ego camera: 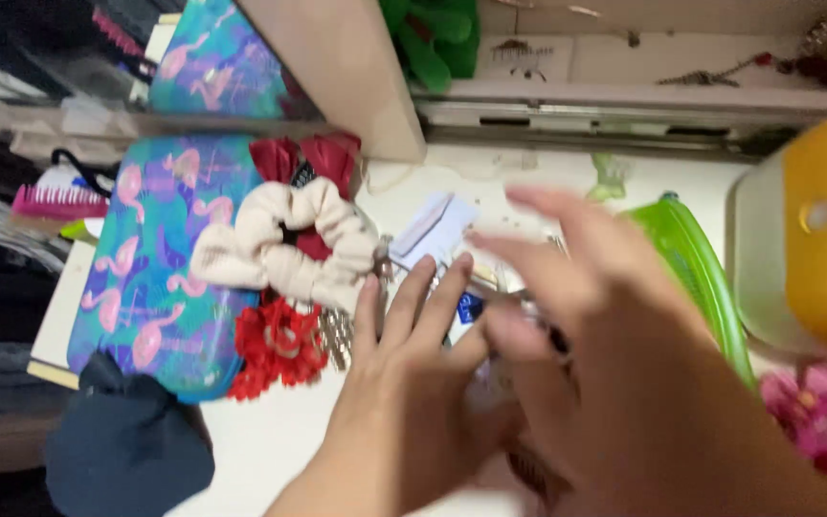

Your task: Applying adhesive tape to a tree-shaped plastic hook and then sticking it to a wall surface.

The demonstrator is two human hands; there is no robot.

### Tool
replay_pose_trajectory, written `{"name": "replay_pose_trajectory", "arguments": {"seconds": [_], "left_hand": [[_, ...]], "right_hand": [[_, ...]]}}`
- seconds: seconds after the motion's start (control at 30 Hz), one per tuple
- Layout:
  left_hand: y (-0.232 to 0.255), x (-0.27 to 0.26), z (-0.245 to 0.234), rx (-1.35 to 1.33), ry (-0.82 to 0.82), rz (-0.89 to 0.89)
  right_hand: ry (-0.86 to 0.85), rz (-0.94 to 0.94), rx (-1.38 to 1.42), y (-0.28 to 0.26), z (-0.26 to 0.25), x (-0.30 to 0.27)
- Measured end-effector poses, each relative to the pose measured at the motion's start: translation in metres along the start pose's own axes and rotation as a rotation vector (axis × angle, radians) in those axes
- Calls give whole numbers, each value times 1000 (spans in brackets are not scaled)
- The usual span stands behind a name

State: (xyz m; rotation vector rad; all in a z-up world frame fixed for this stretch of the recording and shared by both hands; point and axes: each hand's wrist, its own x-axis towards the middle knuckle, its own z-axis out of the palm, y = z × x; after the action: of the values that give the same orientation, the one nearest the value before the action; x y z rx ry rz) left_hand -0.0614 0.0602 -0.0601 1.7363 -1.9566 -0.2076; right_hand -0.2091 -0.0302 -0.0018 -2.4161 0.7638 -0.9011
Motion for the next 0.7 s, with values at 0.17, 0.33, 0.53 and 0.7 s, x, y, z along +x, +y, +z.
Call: {"name": "replay_pose_trajectory", "arguments": {"seconds": [0.17, 0.33, 0.53, 0.7], "left_hand": [[-5, -4, 16, 99, -63, 22], [0, -5, 16, 15, 33, -23], [31, -51, -7, -103, 119, -250], [41, -111, 9, -14, 123, -270]], "right_hand": [[-75, -58, -187, 9, 5, -132], [-192, -131, -417, 10, 8, -216], [-213, -112, -315, 4, -20, -189], [-189, 39, -242, -2, -28, -173]]}}
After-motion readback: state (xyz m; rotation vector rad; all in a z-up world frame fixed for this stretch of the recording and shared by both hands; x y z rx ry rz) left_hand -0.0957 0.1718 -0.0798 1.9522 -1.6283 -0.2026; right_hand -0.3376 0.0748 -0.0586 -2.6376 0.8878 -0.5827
